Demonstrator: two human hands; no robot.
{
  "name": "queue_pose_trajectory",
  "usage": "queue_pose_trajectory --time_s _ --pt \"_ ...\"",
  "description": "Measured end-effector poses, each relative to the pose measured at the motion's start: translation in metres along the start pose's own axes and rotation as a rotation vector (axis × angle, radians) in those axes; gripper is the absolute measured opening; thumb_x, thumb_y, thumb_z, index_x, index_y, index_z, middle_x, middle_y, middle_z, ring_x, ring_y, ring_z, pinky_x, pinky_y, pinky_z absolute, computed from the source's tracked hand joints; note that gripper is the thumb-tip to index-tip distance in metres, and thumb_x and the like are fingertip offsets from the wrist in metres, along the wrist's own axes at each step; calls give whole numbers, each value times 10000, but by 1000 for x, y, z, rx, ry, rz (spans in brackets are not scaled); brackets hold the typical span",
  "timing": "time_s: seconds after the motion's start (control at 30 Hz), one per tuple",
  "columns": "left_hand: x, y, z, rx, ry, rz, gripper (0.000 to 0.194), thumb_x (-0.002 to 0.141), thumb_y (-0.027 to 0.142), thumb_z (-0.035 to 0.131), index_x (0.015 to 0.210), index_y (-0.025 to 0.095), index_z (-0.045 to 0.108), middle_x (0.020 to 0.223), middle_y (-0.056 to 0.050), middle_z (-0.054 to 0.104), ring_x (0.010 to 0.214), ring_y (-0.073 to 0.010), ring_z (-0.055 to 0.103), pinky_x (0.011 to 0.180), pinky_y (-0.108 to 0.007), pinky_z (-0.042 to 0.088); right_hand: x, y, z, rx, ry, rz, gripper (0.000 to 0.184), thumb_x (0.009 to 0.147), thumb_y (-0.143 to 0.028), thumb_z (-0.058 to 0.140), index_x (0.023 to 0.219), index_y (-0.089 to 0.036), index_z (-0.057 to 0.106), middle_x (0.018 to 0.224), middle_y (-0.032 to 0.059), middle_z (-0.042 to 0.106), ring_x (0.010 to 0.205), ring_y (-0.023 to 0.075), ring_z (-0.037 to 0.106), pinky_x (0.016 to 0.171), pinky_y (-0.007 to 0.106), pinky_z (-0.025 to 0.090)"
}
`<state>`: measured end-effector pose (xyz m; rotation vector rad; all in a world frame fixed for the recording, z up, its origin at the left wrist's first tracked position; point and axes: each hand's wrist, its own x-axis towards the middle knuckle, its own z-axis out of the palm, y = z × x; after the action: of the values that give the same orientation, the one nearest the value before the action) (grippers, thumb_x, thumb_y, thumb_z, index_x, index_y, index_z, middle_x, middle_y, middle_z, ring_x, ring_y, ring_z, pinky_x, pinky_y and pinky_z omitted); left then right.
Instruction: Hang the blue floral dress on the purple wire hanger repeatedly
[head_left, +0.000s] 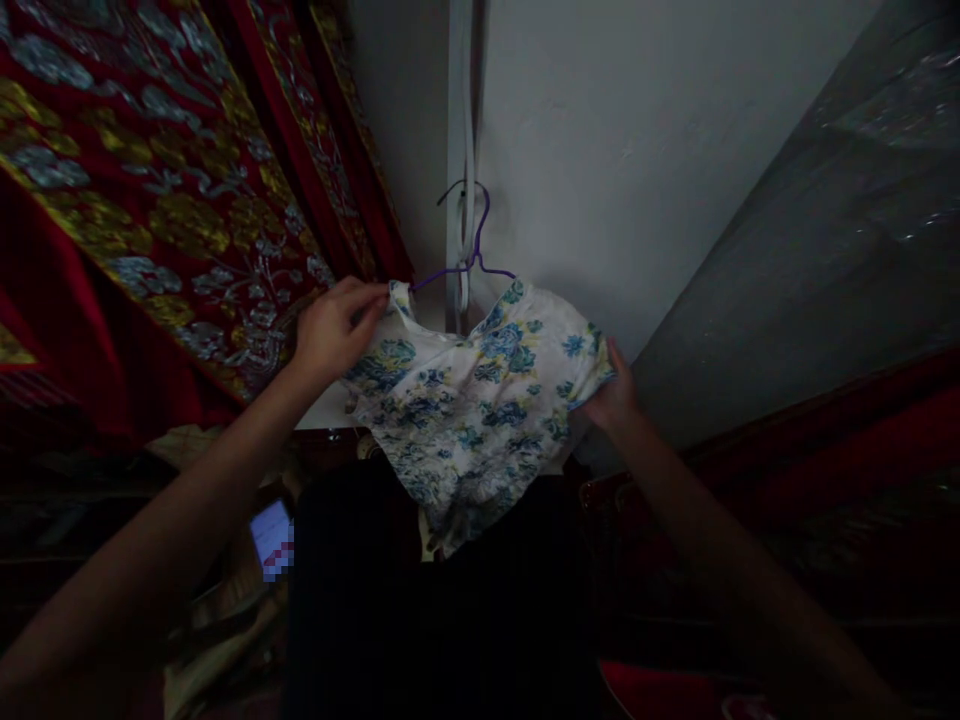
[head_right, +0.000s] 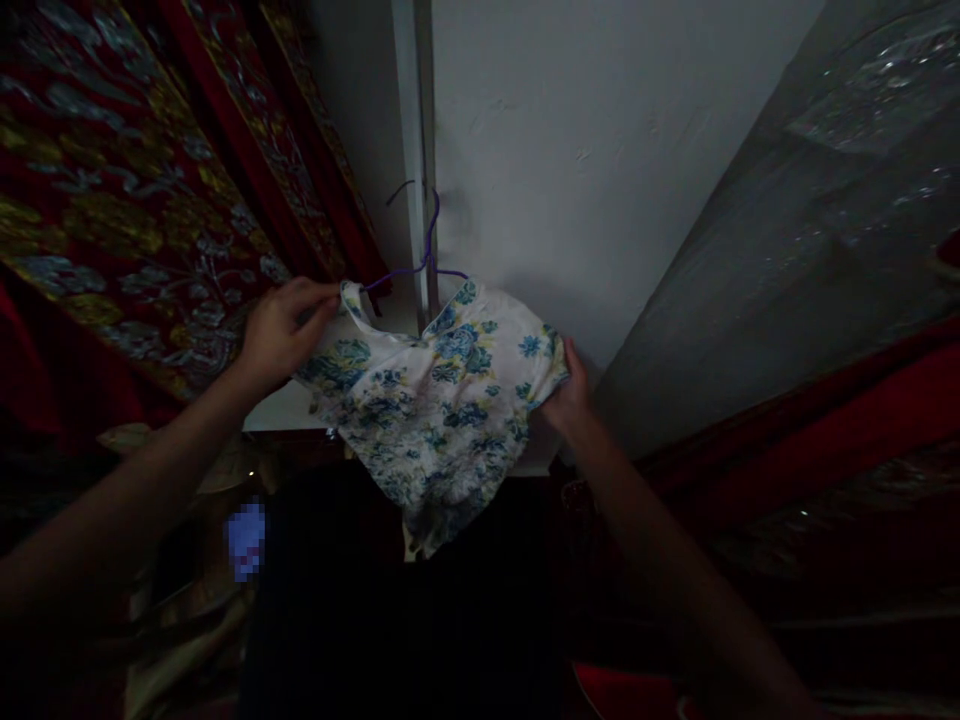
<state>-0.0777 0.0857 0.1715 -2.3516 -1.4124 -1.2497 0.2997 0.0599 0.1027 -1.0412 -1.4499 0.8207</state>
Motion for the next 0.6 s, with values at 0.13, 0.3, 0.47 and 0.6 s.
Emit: queue_pose_trajectory --time_s 0.13,0.3,0.47,0.6 --pt "-1 18 -6 106 -142 57 546 1006 475 433 1522 295 459 1300 -67 682 1059 -267 663 921 -379 508 5 -1 -14 180 168 139 547 722 -776 621 840 -242 645 817 78 717 947 317 710 753 448 580" --pt "33 38 0 132 -199 184 555 1027 539 350 1451 228 527 1338 -122 630 1225 -334 566 1062 -522 427 2 -42 -10 281 407 13 375 697 -564 767 810 -248 600 846 64 697 924 291 699 749 417 590" --pt "49 59 -3 92 39 169 543 1020 565 389 1374 190 559 1418 -149 523 1363 -385 438 1138 -585 318 -12 -75 5 379 587 -76 281 786 -492 695 836 -241 580 945 78 685 953 273 690 735 387 592" --pt "32 76 -13 -96 81 164 491 1032 543 392 1359 208 540 1388 -119 543 1367 -350 457 1133 -543 359 -30 -83 15 405 691 -114 216 821 -464 675 894 -273 605 1099 82 686 1151 305 636 855 428 580"
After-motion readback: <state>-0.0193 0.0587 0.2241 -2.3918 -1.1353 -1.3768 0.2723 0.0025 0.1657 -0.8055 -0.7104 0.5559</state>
